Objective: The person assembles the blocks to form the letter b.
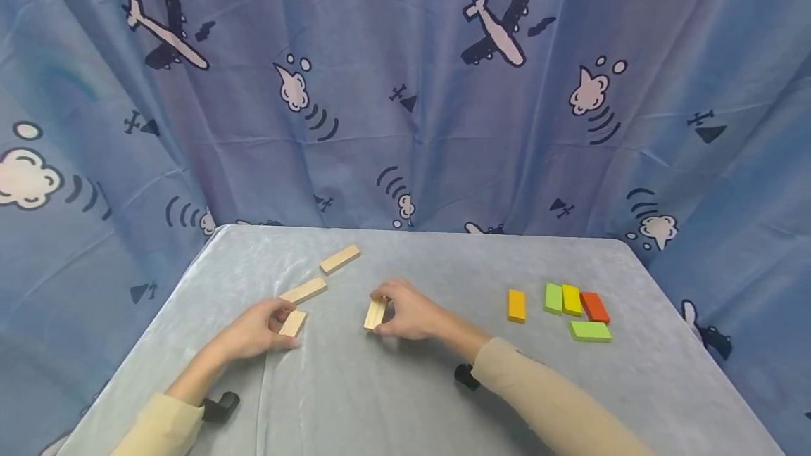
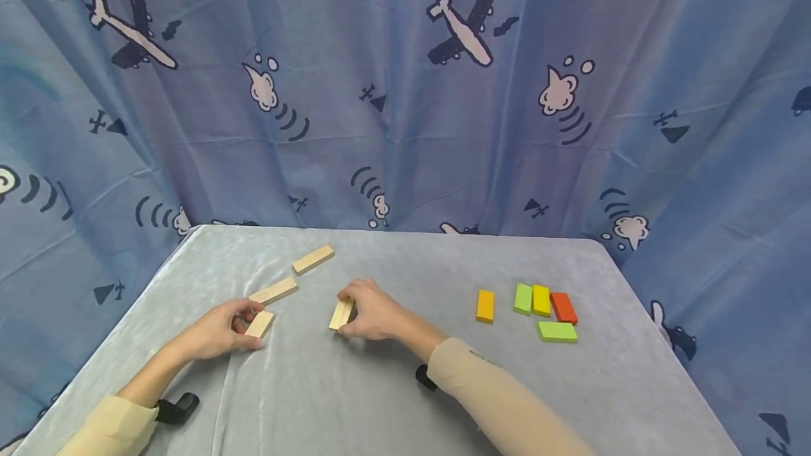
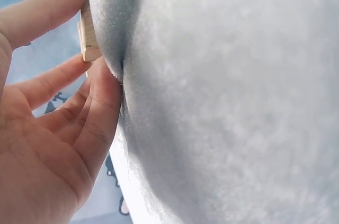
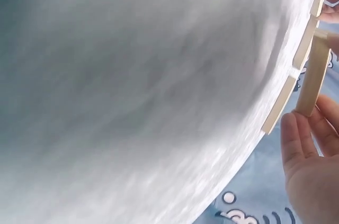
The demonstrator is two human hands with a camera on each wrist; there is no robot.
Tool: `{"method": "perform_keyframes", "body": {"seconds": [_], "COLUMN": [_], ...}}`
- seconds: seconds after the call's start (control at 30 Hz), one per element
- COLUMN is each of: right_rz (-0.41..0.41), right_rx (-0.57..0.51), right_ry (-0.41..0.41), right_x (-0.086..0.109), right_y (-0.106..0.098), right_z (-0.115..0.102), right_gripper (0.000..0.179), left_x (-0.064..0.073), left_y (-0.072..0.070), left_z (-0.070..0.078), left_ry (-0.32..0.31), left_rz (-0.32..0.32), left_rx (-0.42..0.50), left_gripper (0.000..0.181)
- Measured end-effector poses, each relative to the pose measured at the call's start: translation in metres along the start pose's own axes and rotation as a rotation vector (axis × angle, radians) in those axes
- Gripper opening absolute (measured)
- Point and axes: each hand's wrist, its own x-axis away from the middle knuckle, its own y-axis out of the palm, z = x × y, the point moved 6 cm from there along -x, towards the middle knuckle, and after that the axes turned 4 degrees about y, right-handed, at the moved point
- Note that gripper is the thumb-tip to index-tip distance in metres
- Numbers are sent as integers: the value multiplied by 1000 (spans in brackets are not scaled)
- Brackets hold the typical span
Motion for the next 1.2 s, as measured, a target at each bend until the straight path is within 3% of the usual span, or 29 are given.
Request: {"method": "perform_keyframes", "body": {"seconds": [0.5, 1.2], "right_rz": [7, -49], "right_rx": [-13, 24], "right_ry": [-31, -11], "right_x": [46, 77], "right_y": [-33, -33], "right_z": [29, 68], "right_gripper": [52, 53], "left_x": [0, 0], "left_y": [3, 2], "left_z": [1, -1], "left_ry": [-14, -35], "left_rz": [5, 4], "left_rx": [0, -11], "left_gripper": [67, 67]}}
